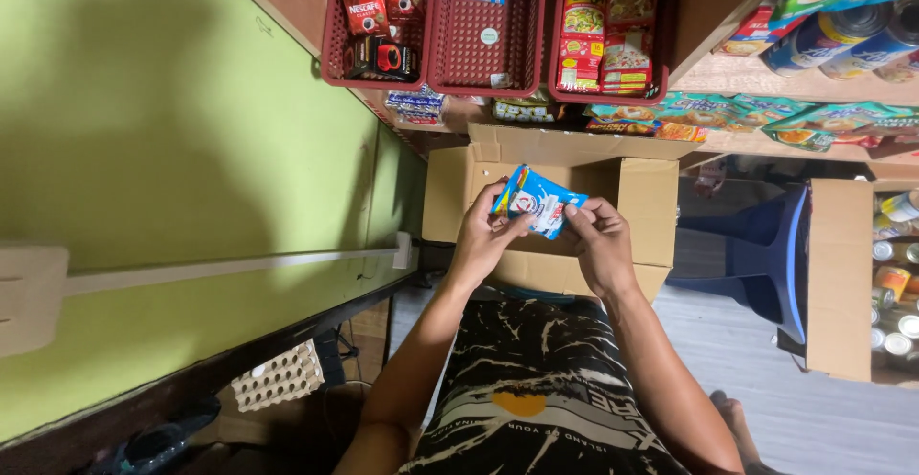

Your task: The person is taking various items such as canned goods and coffee sachets from cardboard boxes and organizing them onto wooden grocery shelves.

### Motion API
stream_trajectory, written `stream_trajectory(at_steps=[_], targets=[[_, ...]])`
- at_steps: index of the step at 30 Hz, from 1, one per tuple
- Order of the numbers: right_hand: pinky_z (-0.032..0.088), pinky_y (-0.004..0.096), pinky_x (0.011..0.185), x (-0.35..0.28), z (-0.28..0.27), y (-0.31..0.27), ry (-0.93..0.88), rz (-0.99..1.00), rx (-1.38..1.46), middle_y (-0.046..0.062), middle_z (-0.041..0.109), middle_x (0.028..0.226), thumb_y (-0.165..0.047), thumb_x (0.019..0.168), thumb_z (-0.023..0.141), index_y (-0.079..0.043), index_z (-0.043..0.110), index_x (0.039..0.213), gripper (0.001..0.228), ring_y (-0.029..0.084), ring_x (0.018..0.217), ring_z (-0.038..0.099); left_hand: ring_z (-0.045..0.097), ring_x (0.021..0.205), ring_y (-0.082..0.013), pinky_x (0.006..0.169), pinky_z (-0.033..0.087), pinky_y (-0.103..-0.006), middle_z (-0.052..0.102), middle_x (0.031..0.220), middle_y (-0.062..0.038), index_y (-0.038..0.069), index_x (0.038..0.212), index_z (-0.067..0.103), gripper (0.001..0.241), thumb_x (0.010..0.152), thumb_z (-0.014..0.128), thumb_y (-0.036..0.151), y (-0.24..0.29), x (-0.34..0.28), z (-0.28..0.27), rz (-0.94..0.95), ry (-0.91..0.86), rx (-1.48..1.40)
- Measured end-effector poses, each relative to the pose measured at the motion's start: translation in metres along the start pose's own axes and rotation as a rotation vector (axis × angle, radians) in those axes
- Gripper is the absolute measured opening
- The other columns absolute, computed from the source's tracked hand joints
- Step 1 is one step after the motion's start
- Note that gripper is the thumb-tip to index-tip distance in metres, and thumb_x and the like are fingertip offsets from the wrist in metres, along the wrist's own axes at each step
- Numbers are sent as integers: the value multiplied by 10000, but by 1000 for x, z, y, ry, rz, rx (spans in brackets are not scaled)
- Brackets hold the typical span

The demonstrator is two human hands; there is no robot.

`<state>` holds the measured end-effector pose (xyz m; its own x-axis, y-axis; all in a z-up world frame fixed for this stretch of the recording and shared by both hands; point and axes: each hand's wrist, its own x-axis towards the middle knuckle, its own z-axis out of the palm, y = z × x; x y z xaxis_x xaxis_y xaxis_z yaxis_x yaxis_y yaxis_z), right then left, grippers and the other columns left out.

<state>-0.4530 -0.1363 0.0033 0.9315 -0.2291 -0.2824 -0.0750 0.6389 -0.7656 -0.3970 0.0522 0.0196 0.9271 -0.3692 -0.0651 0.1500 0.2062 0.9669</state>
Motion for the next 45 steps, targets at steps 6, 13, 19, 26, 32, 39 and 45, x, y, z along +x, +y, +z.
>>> stream_trajectory(at_steps=[6,13,19,26,32,39,45], targets=[[587,321,893,-9,27,-30,-1,-14,-246,56,744,1120,-86,962,643,-65,631,1145,185,153,1024,724,713,1071,-155,881,650,-284,678,1192,-103,6,1344,539,411,964,693,35,9,39,-25,100,34,197],[585,323,864,-15,8,-21,1,-38,-262,95,734,1109,-169,1039,608,-43,628,1187,196,167,985,706,746,847,-215,593,611,-360,765,1152,-141,35,1273,605,359,944,722,116,105,126,-40,368,96,914],[573,307,832,-19,7,-25,-4,-73,-358,108,747,1075,-153,1036,611,-23,640,1178,195,175,958,709,754,892,-233,713,669,-348,719,1241,-117,63,1235,639,245,1004,693,121,91,243,-79,506,59,1014],[565,306,826,-19,8,-25,-14,-51,-394,110,748,1074,-141,1017,623,-13,642,1180,208,179,947,706,611,1205,-327,993,541,-447,548,1382,-177,117,1323,643,396,942,666,12,52,352,-118,362,8,1063],[559,299,813,-13,9,-28,-31,-39,-441,101,745,1067,-155,1015,618,-19,646,1172,210,173,946,705,616,1247,-280,1099,473,-497,610,1411,-105,178,1354,631,462,919,672,28,76,363,-108,286,-41,1357],[556,298,808,-1,8,-27,-49,-11,-462,93,744,1087,-162,1012,615,-22,653,1166,212,169,950,699,511,1357,-368,1191,274,-589,556,1441,-217,137,1373,622,526,879,648,-44,58,385,-113,525,18,1600],[556,298,816,6,11,-30,-55,-8,-479,97,745,1093,-161,1013,609,-20,648,1169,214,169,955,703,319,1440,-402,1163,153,-631,350,1526,-266,185,1506,496,827,782,541,-211,96,327,-67,415,-80,1631]])
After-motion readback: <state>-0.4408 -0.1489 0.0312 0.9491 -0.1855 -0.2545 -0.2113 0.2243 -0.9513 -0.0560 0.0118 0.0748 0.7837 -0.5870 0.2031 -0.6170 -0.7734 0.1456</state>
